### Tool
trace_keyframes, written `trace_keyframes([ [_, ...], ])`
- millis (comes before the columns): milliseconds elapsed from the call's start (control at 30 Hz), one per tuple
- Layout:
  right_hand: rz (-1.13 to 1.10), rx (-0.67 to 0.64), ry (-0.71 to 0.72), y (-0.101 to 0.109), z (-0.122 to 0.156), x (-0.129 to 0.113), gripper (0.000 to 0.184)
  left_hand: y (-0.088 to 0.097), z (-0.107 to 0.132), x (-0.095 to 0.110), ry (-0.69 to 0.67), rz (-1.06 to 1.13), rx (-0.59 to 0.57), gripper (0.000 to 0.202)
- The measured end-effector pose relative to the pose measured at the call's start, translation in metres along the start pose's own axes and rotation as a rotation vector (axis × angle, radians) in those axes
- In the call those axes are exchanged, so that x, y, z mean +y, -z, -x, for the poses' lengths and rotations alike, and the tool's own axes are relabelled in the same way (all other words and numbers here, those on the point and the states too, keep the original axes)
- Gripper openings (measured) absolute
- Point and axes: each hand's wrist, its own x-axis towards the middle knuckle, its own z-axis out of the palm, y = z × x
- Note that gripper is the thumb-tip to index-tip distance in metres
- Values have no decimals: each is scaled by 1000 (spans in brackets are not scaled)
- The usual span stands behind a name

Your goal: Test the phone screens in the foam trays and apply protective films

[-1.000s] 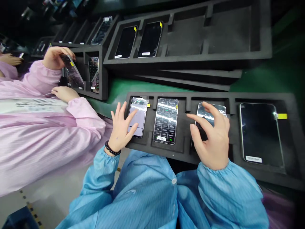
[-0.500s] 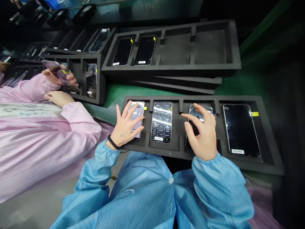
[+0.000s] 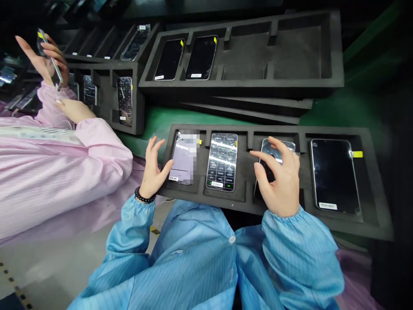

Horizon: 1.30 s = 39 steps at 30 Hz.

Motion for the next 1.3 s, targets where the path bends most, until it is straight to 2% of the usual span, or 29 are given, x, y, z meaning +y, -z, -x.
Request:
trace_keyframes([
  [100,-5,-6,-1,0,0,0,25,-3,-9,2,-26,14,7,58],
  [267,-4,-3,3,-1,0,1,24,1,-11,12,-235,-111,-82,44],
  [400,2,1,-2,-1,0,1,24,8,7,9,-315,-164,-54,45],
  [533,9,-4,-2,-1,0,0,24,13,32,-4,-421,-145,-27,48],
  [633,9,-16,-3,-1,-1,0,24,14,43,-11,-420,-163,-66,49],
  [700,11,-20,0,-1,-1,0,24,14,42,-9,-385,-161,-53,55],
  [833,15,-19,9,-2,-1,1,24,12,16,8,-217,-153,43,57],
  [900,12,-18,9,-2,0,1,24,5,-6,17,-107,-181,-29,75],
  [967,4,-13,5,-3,0,2,24,-5,-29,23,-26,-202,-172,100],
  [1033,-4,-5,0,-3,0,2,24,-18,-49,28,22,-213,-272,111],
  [1067,-8,0,0,-4,1,2,24,-24,-58,31,37,-221,-285,112],
  [1167,-15,9,2,-4,1,2,24,-41,-75,40,62,-278,-230,107],
  [1300,-11,16,7,-4,2,1,24,-55,-81,48,90,-335,-115,98],
])
